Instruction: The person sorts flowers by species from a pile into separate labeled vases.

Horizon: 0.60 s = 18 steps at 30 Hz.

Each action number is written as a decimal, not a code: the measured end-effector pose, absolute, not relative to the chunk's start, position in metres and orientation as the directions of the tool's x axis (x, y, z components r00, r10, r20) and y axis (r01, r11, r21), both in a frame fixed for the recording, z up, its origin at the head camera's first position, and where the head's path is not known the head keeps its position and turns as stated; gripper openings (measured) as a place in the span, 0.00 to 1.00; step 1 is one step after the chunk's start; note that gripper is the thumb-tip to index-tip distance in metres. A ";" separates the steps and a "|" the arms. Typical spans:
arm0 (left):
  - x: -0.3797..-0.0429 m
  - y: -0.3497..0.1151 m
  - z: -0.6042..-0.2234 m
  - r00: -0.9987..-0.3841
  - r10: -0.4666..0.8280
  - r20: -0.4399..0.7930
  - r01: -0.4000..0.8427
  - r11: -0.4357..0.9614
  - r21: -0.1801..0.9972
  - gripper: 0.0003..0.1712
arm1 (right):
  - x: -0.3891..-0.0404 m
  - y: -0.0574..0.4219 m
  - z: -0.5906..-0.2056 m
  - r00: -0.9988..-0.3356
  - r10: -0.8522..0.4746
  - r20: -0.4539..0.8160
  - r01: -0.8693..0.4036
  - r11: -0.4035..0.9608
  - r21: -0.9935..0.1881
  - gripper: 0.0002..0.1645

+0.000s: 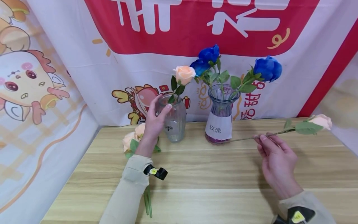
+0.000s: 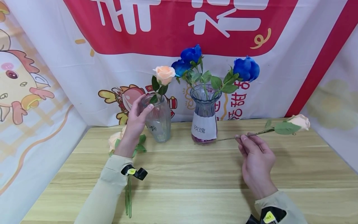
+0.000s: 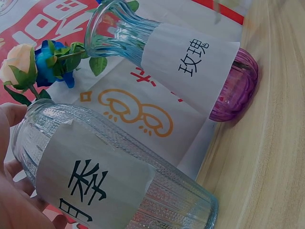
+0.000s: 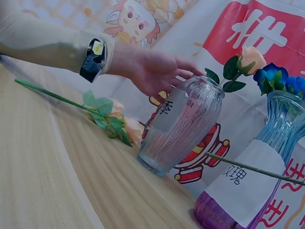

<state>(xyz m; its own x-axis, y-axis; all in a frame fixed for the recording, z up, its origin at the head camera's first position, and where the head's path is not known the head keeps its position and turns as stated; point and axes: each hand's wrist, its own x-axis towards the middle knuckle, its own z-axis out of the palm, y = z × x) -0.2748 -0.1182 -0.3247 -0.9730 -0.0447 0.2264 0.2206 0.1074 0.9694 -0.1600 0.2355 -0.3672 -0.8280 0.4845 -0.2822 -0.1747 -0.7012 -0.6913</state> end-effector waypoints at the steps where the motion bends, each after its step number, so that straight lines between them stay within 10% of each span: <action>1: -0.275 -0.118 -0.325 -0.973 -0.045 0.226 0.221 0.107 0.969 0.38 | -0.160 0.235 -0.367 -0.828 0.486 -0.279 -0.179 -0.702 -0.690 0.19; 18: -0.276 -0.117 -0.324 -0.974 -0.051 0.219 0.213 0.103 0.972 0.38 | -0.160 0.221 -0.352 -0.837 0.503 -0.215 -0.248 -0.699 -0.671 0.21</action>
<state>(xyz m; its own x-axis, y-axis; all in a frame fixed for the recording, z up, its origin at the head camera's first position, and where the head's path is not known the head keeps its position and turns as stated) -0.2758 -0.1174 -0.3244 -0.9744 -0.0507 0.2191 0.2131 0.1029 0.9716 -0.1599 0.2207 -0.3522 -0.8369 0.5034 -0.2151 -0.2476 -0.6986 -0.6713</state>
